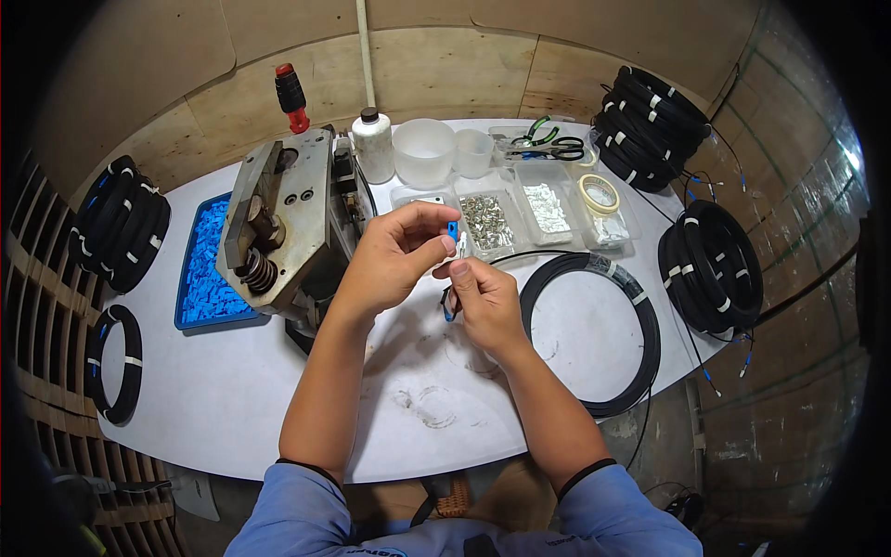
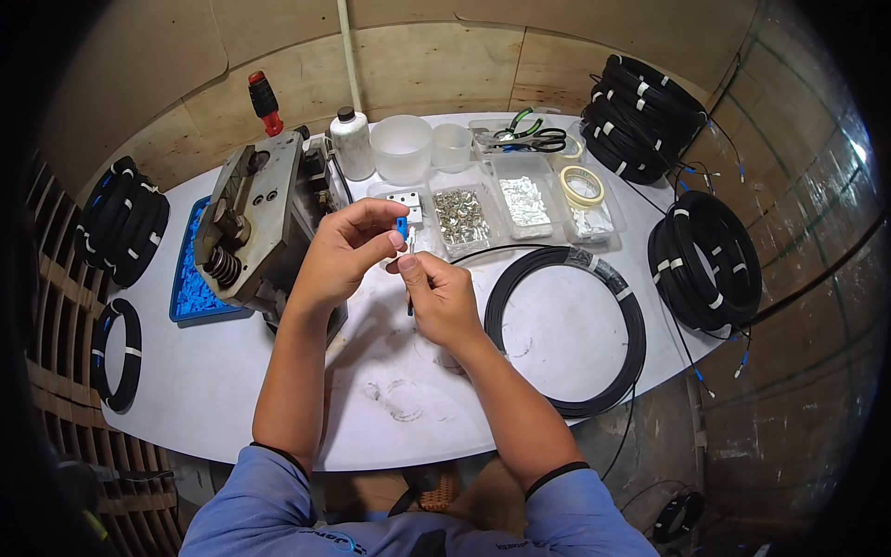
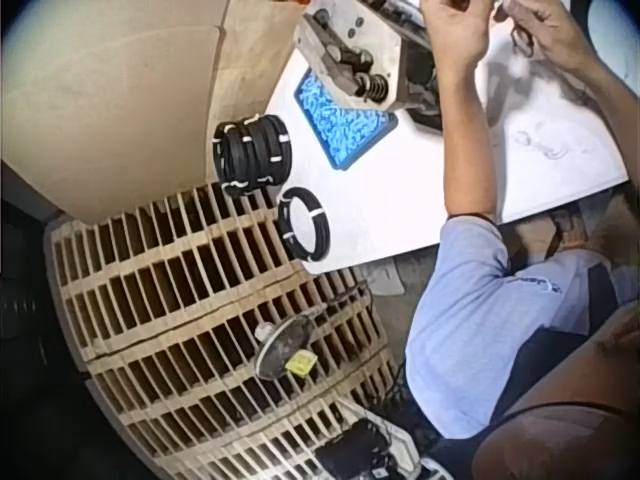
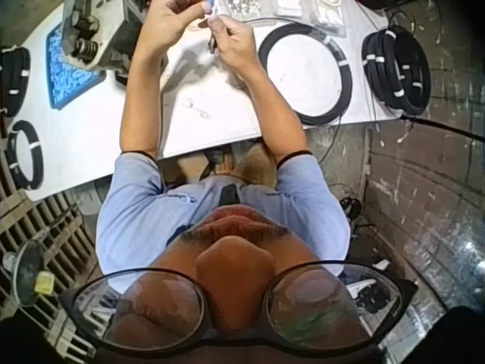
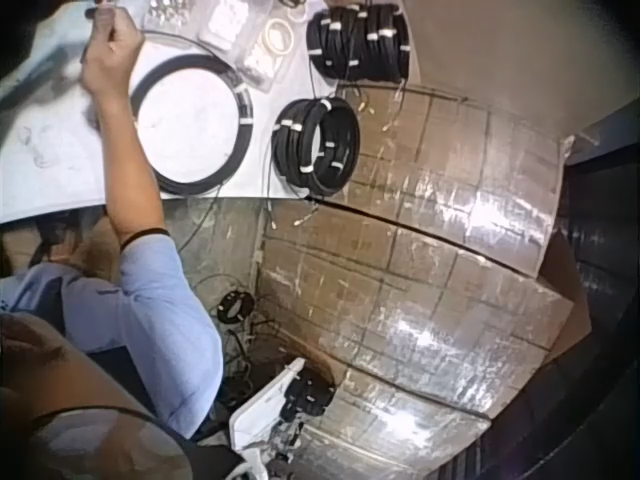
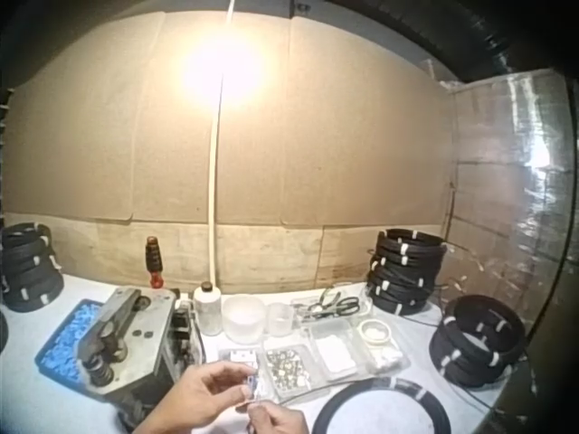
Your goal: The recorder is seen assembling electrical connectors onto wires using a small benchtop press tool.
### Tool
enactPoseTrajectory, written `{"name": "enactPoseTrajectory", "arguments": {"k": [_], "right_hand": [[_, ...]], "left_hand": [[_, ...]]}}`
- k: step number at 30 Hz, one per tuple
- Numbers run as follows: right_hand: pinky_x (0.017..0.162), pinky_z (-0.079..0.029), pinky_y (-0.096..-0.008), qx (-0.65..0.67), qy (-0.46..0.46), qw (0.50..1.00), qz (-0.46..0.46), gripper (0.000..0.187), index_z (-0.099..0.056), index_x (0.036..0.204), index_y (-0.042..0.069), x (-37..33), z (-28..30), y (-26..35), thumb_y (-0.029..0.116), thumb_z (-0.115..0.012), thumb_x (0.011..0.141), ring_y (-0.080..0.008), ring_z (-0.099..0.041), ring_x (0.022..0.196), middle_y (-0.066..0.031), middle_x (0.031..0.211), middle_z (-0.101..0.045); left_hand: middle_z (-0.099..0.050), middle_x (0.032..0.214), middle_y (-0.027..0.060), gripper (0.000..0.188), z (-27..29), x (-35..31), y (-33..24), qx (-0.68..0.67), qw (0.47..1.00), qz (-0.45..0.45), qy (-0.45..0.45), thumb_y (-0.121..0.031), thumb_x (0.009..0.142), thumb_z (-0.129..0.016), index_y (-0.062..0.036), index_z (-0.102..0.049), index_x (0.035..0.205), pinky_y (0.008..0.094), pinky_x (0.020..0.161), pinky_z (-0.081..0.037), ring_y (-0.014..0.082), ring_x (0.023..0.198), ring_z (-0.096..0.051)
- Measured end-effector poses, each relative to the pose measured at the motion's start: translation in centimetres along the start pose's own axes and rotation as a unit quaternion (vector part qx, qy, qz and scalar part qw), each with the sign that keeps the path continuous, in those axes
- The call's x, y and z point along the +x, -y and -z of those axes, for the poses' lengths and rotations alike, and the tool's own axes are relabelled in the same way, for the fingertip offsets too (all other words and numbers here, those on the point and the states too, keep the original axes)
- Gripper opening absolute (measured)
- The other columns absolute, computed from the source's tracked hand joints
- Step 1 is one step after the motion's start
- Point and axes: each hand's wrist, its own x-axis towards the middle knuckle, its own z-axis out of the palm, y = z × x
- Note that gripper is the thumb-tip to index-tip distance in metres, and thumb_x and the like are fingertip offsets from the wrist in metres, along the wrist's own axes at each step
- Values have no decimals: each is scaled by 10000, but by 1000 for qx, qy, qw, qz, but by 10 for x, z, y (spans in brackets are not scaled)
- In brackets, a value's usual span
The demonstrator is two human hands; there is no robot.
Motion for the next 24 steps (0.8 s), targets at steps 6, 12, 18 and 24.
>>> {"name": "enactPoseTrajectory", "arguments": {"k": [6,12,18,24], "right_hand": [[470,-347,-234,5,-5,1000,3,440,-706,903,9,1,0,-2,388,-510,1009,-32,-412,495,43,522,-468],[468,-347,-234,2,-8,1000,9,429,-704,897,11,1,0,-2,379,-513,1009,-33,-415,493,41,522,-471],[465,-347,-236,-5,-5,1000,3,432,-700,886,15,0,1,0,383,-510,1009,-36,-422,492,33,519,-478],[463,-343,-237,0,1,1000,-5,433,-697,880,18,0,0,-1,385,-508,1009,-35,-417,486,36,513,-471]], "left_hand": [[-635,936,20,265,0,-1,-1,-17,1000,5,9,-38,873,-670,-1,-631,1133,241,768,-493,76,844,-585],[-645,940,25,274,0,-1,-1,-15,1000,3,9,-15,867,-660,0,-631,1139,245,782,-497,80,850,-596],[-653,949,27,274,0,0,0,-12,1000,10,13,-14,869,-656,-3,-631,1141,248,785,-498,82,851,-599],[-652,947,26,275,1,-1,0,-10,1000,10,10,-19,872,-656,-4,-627,1145,250,776,-499,83,852,-598]]}}
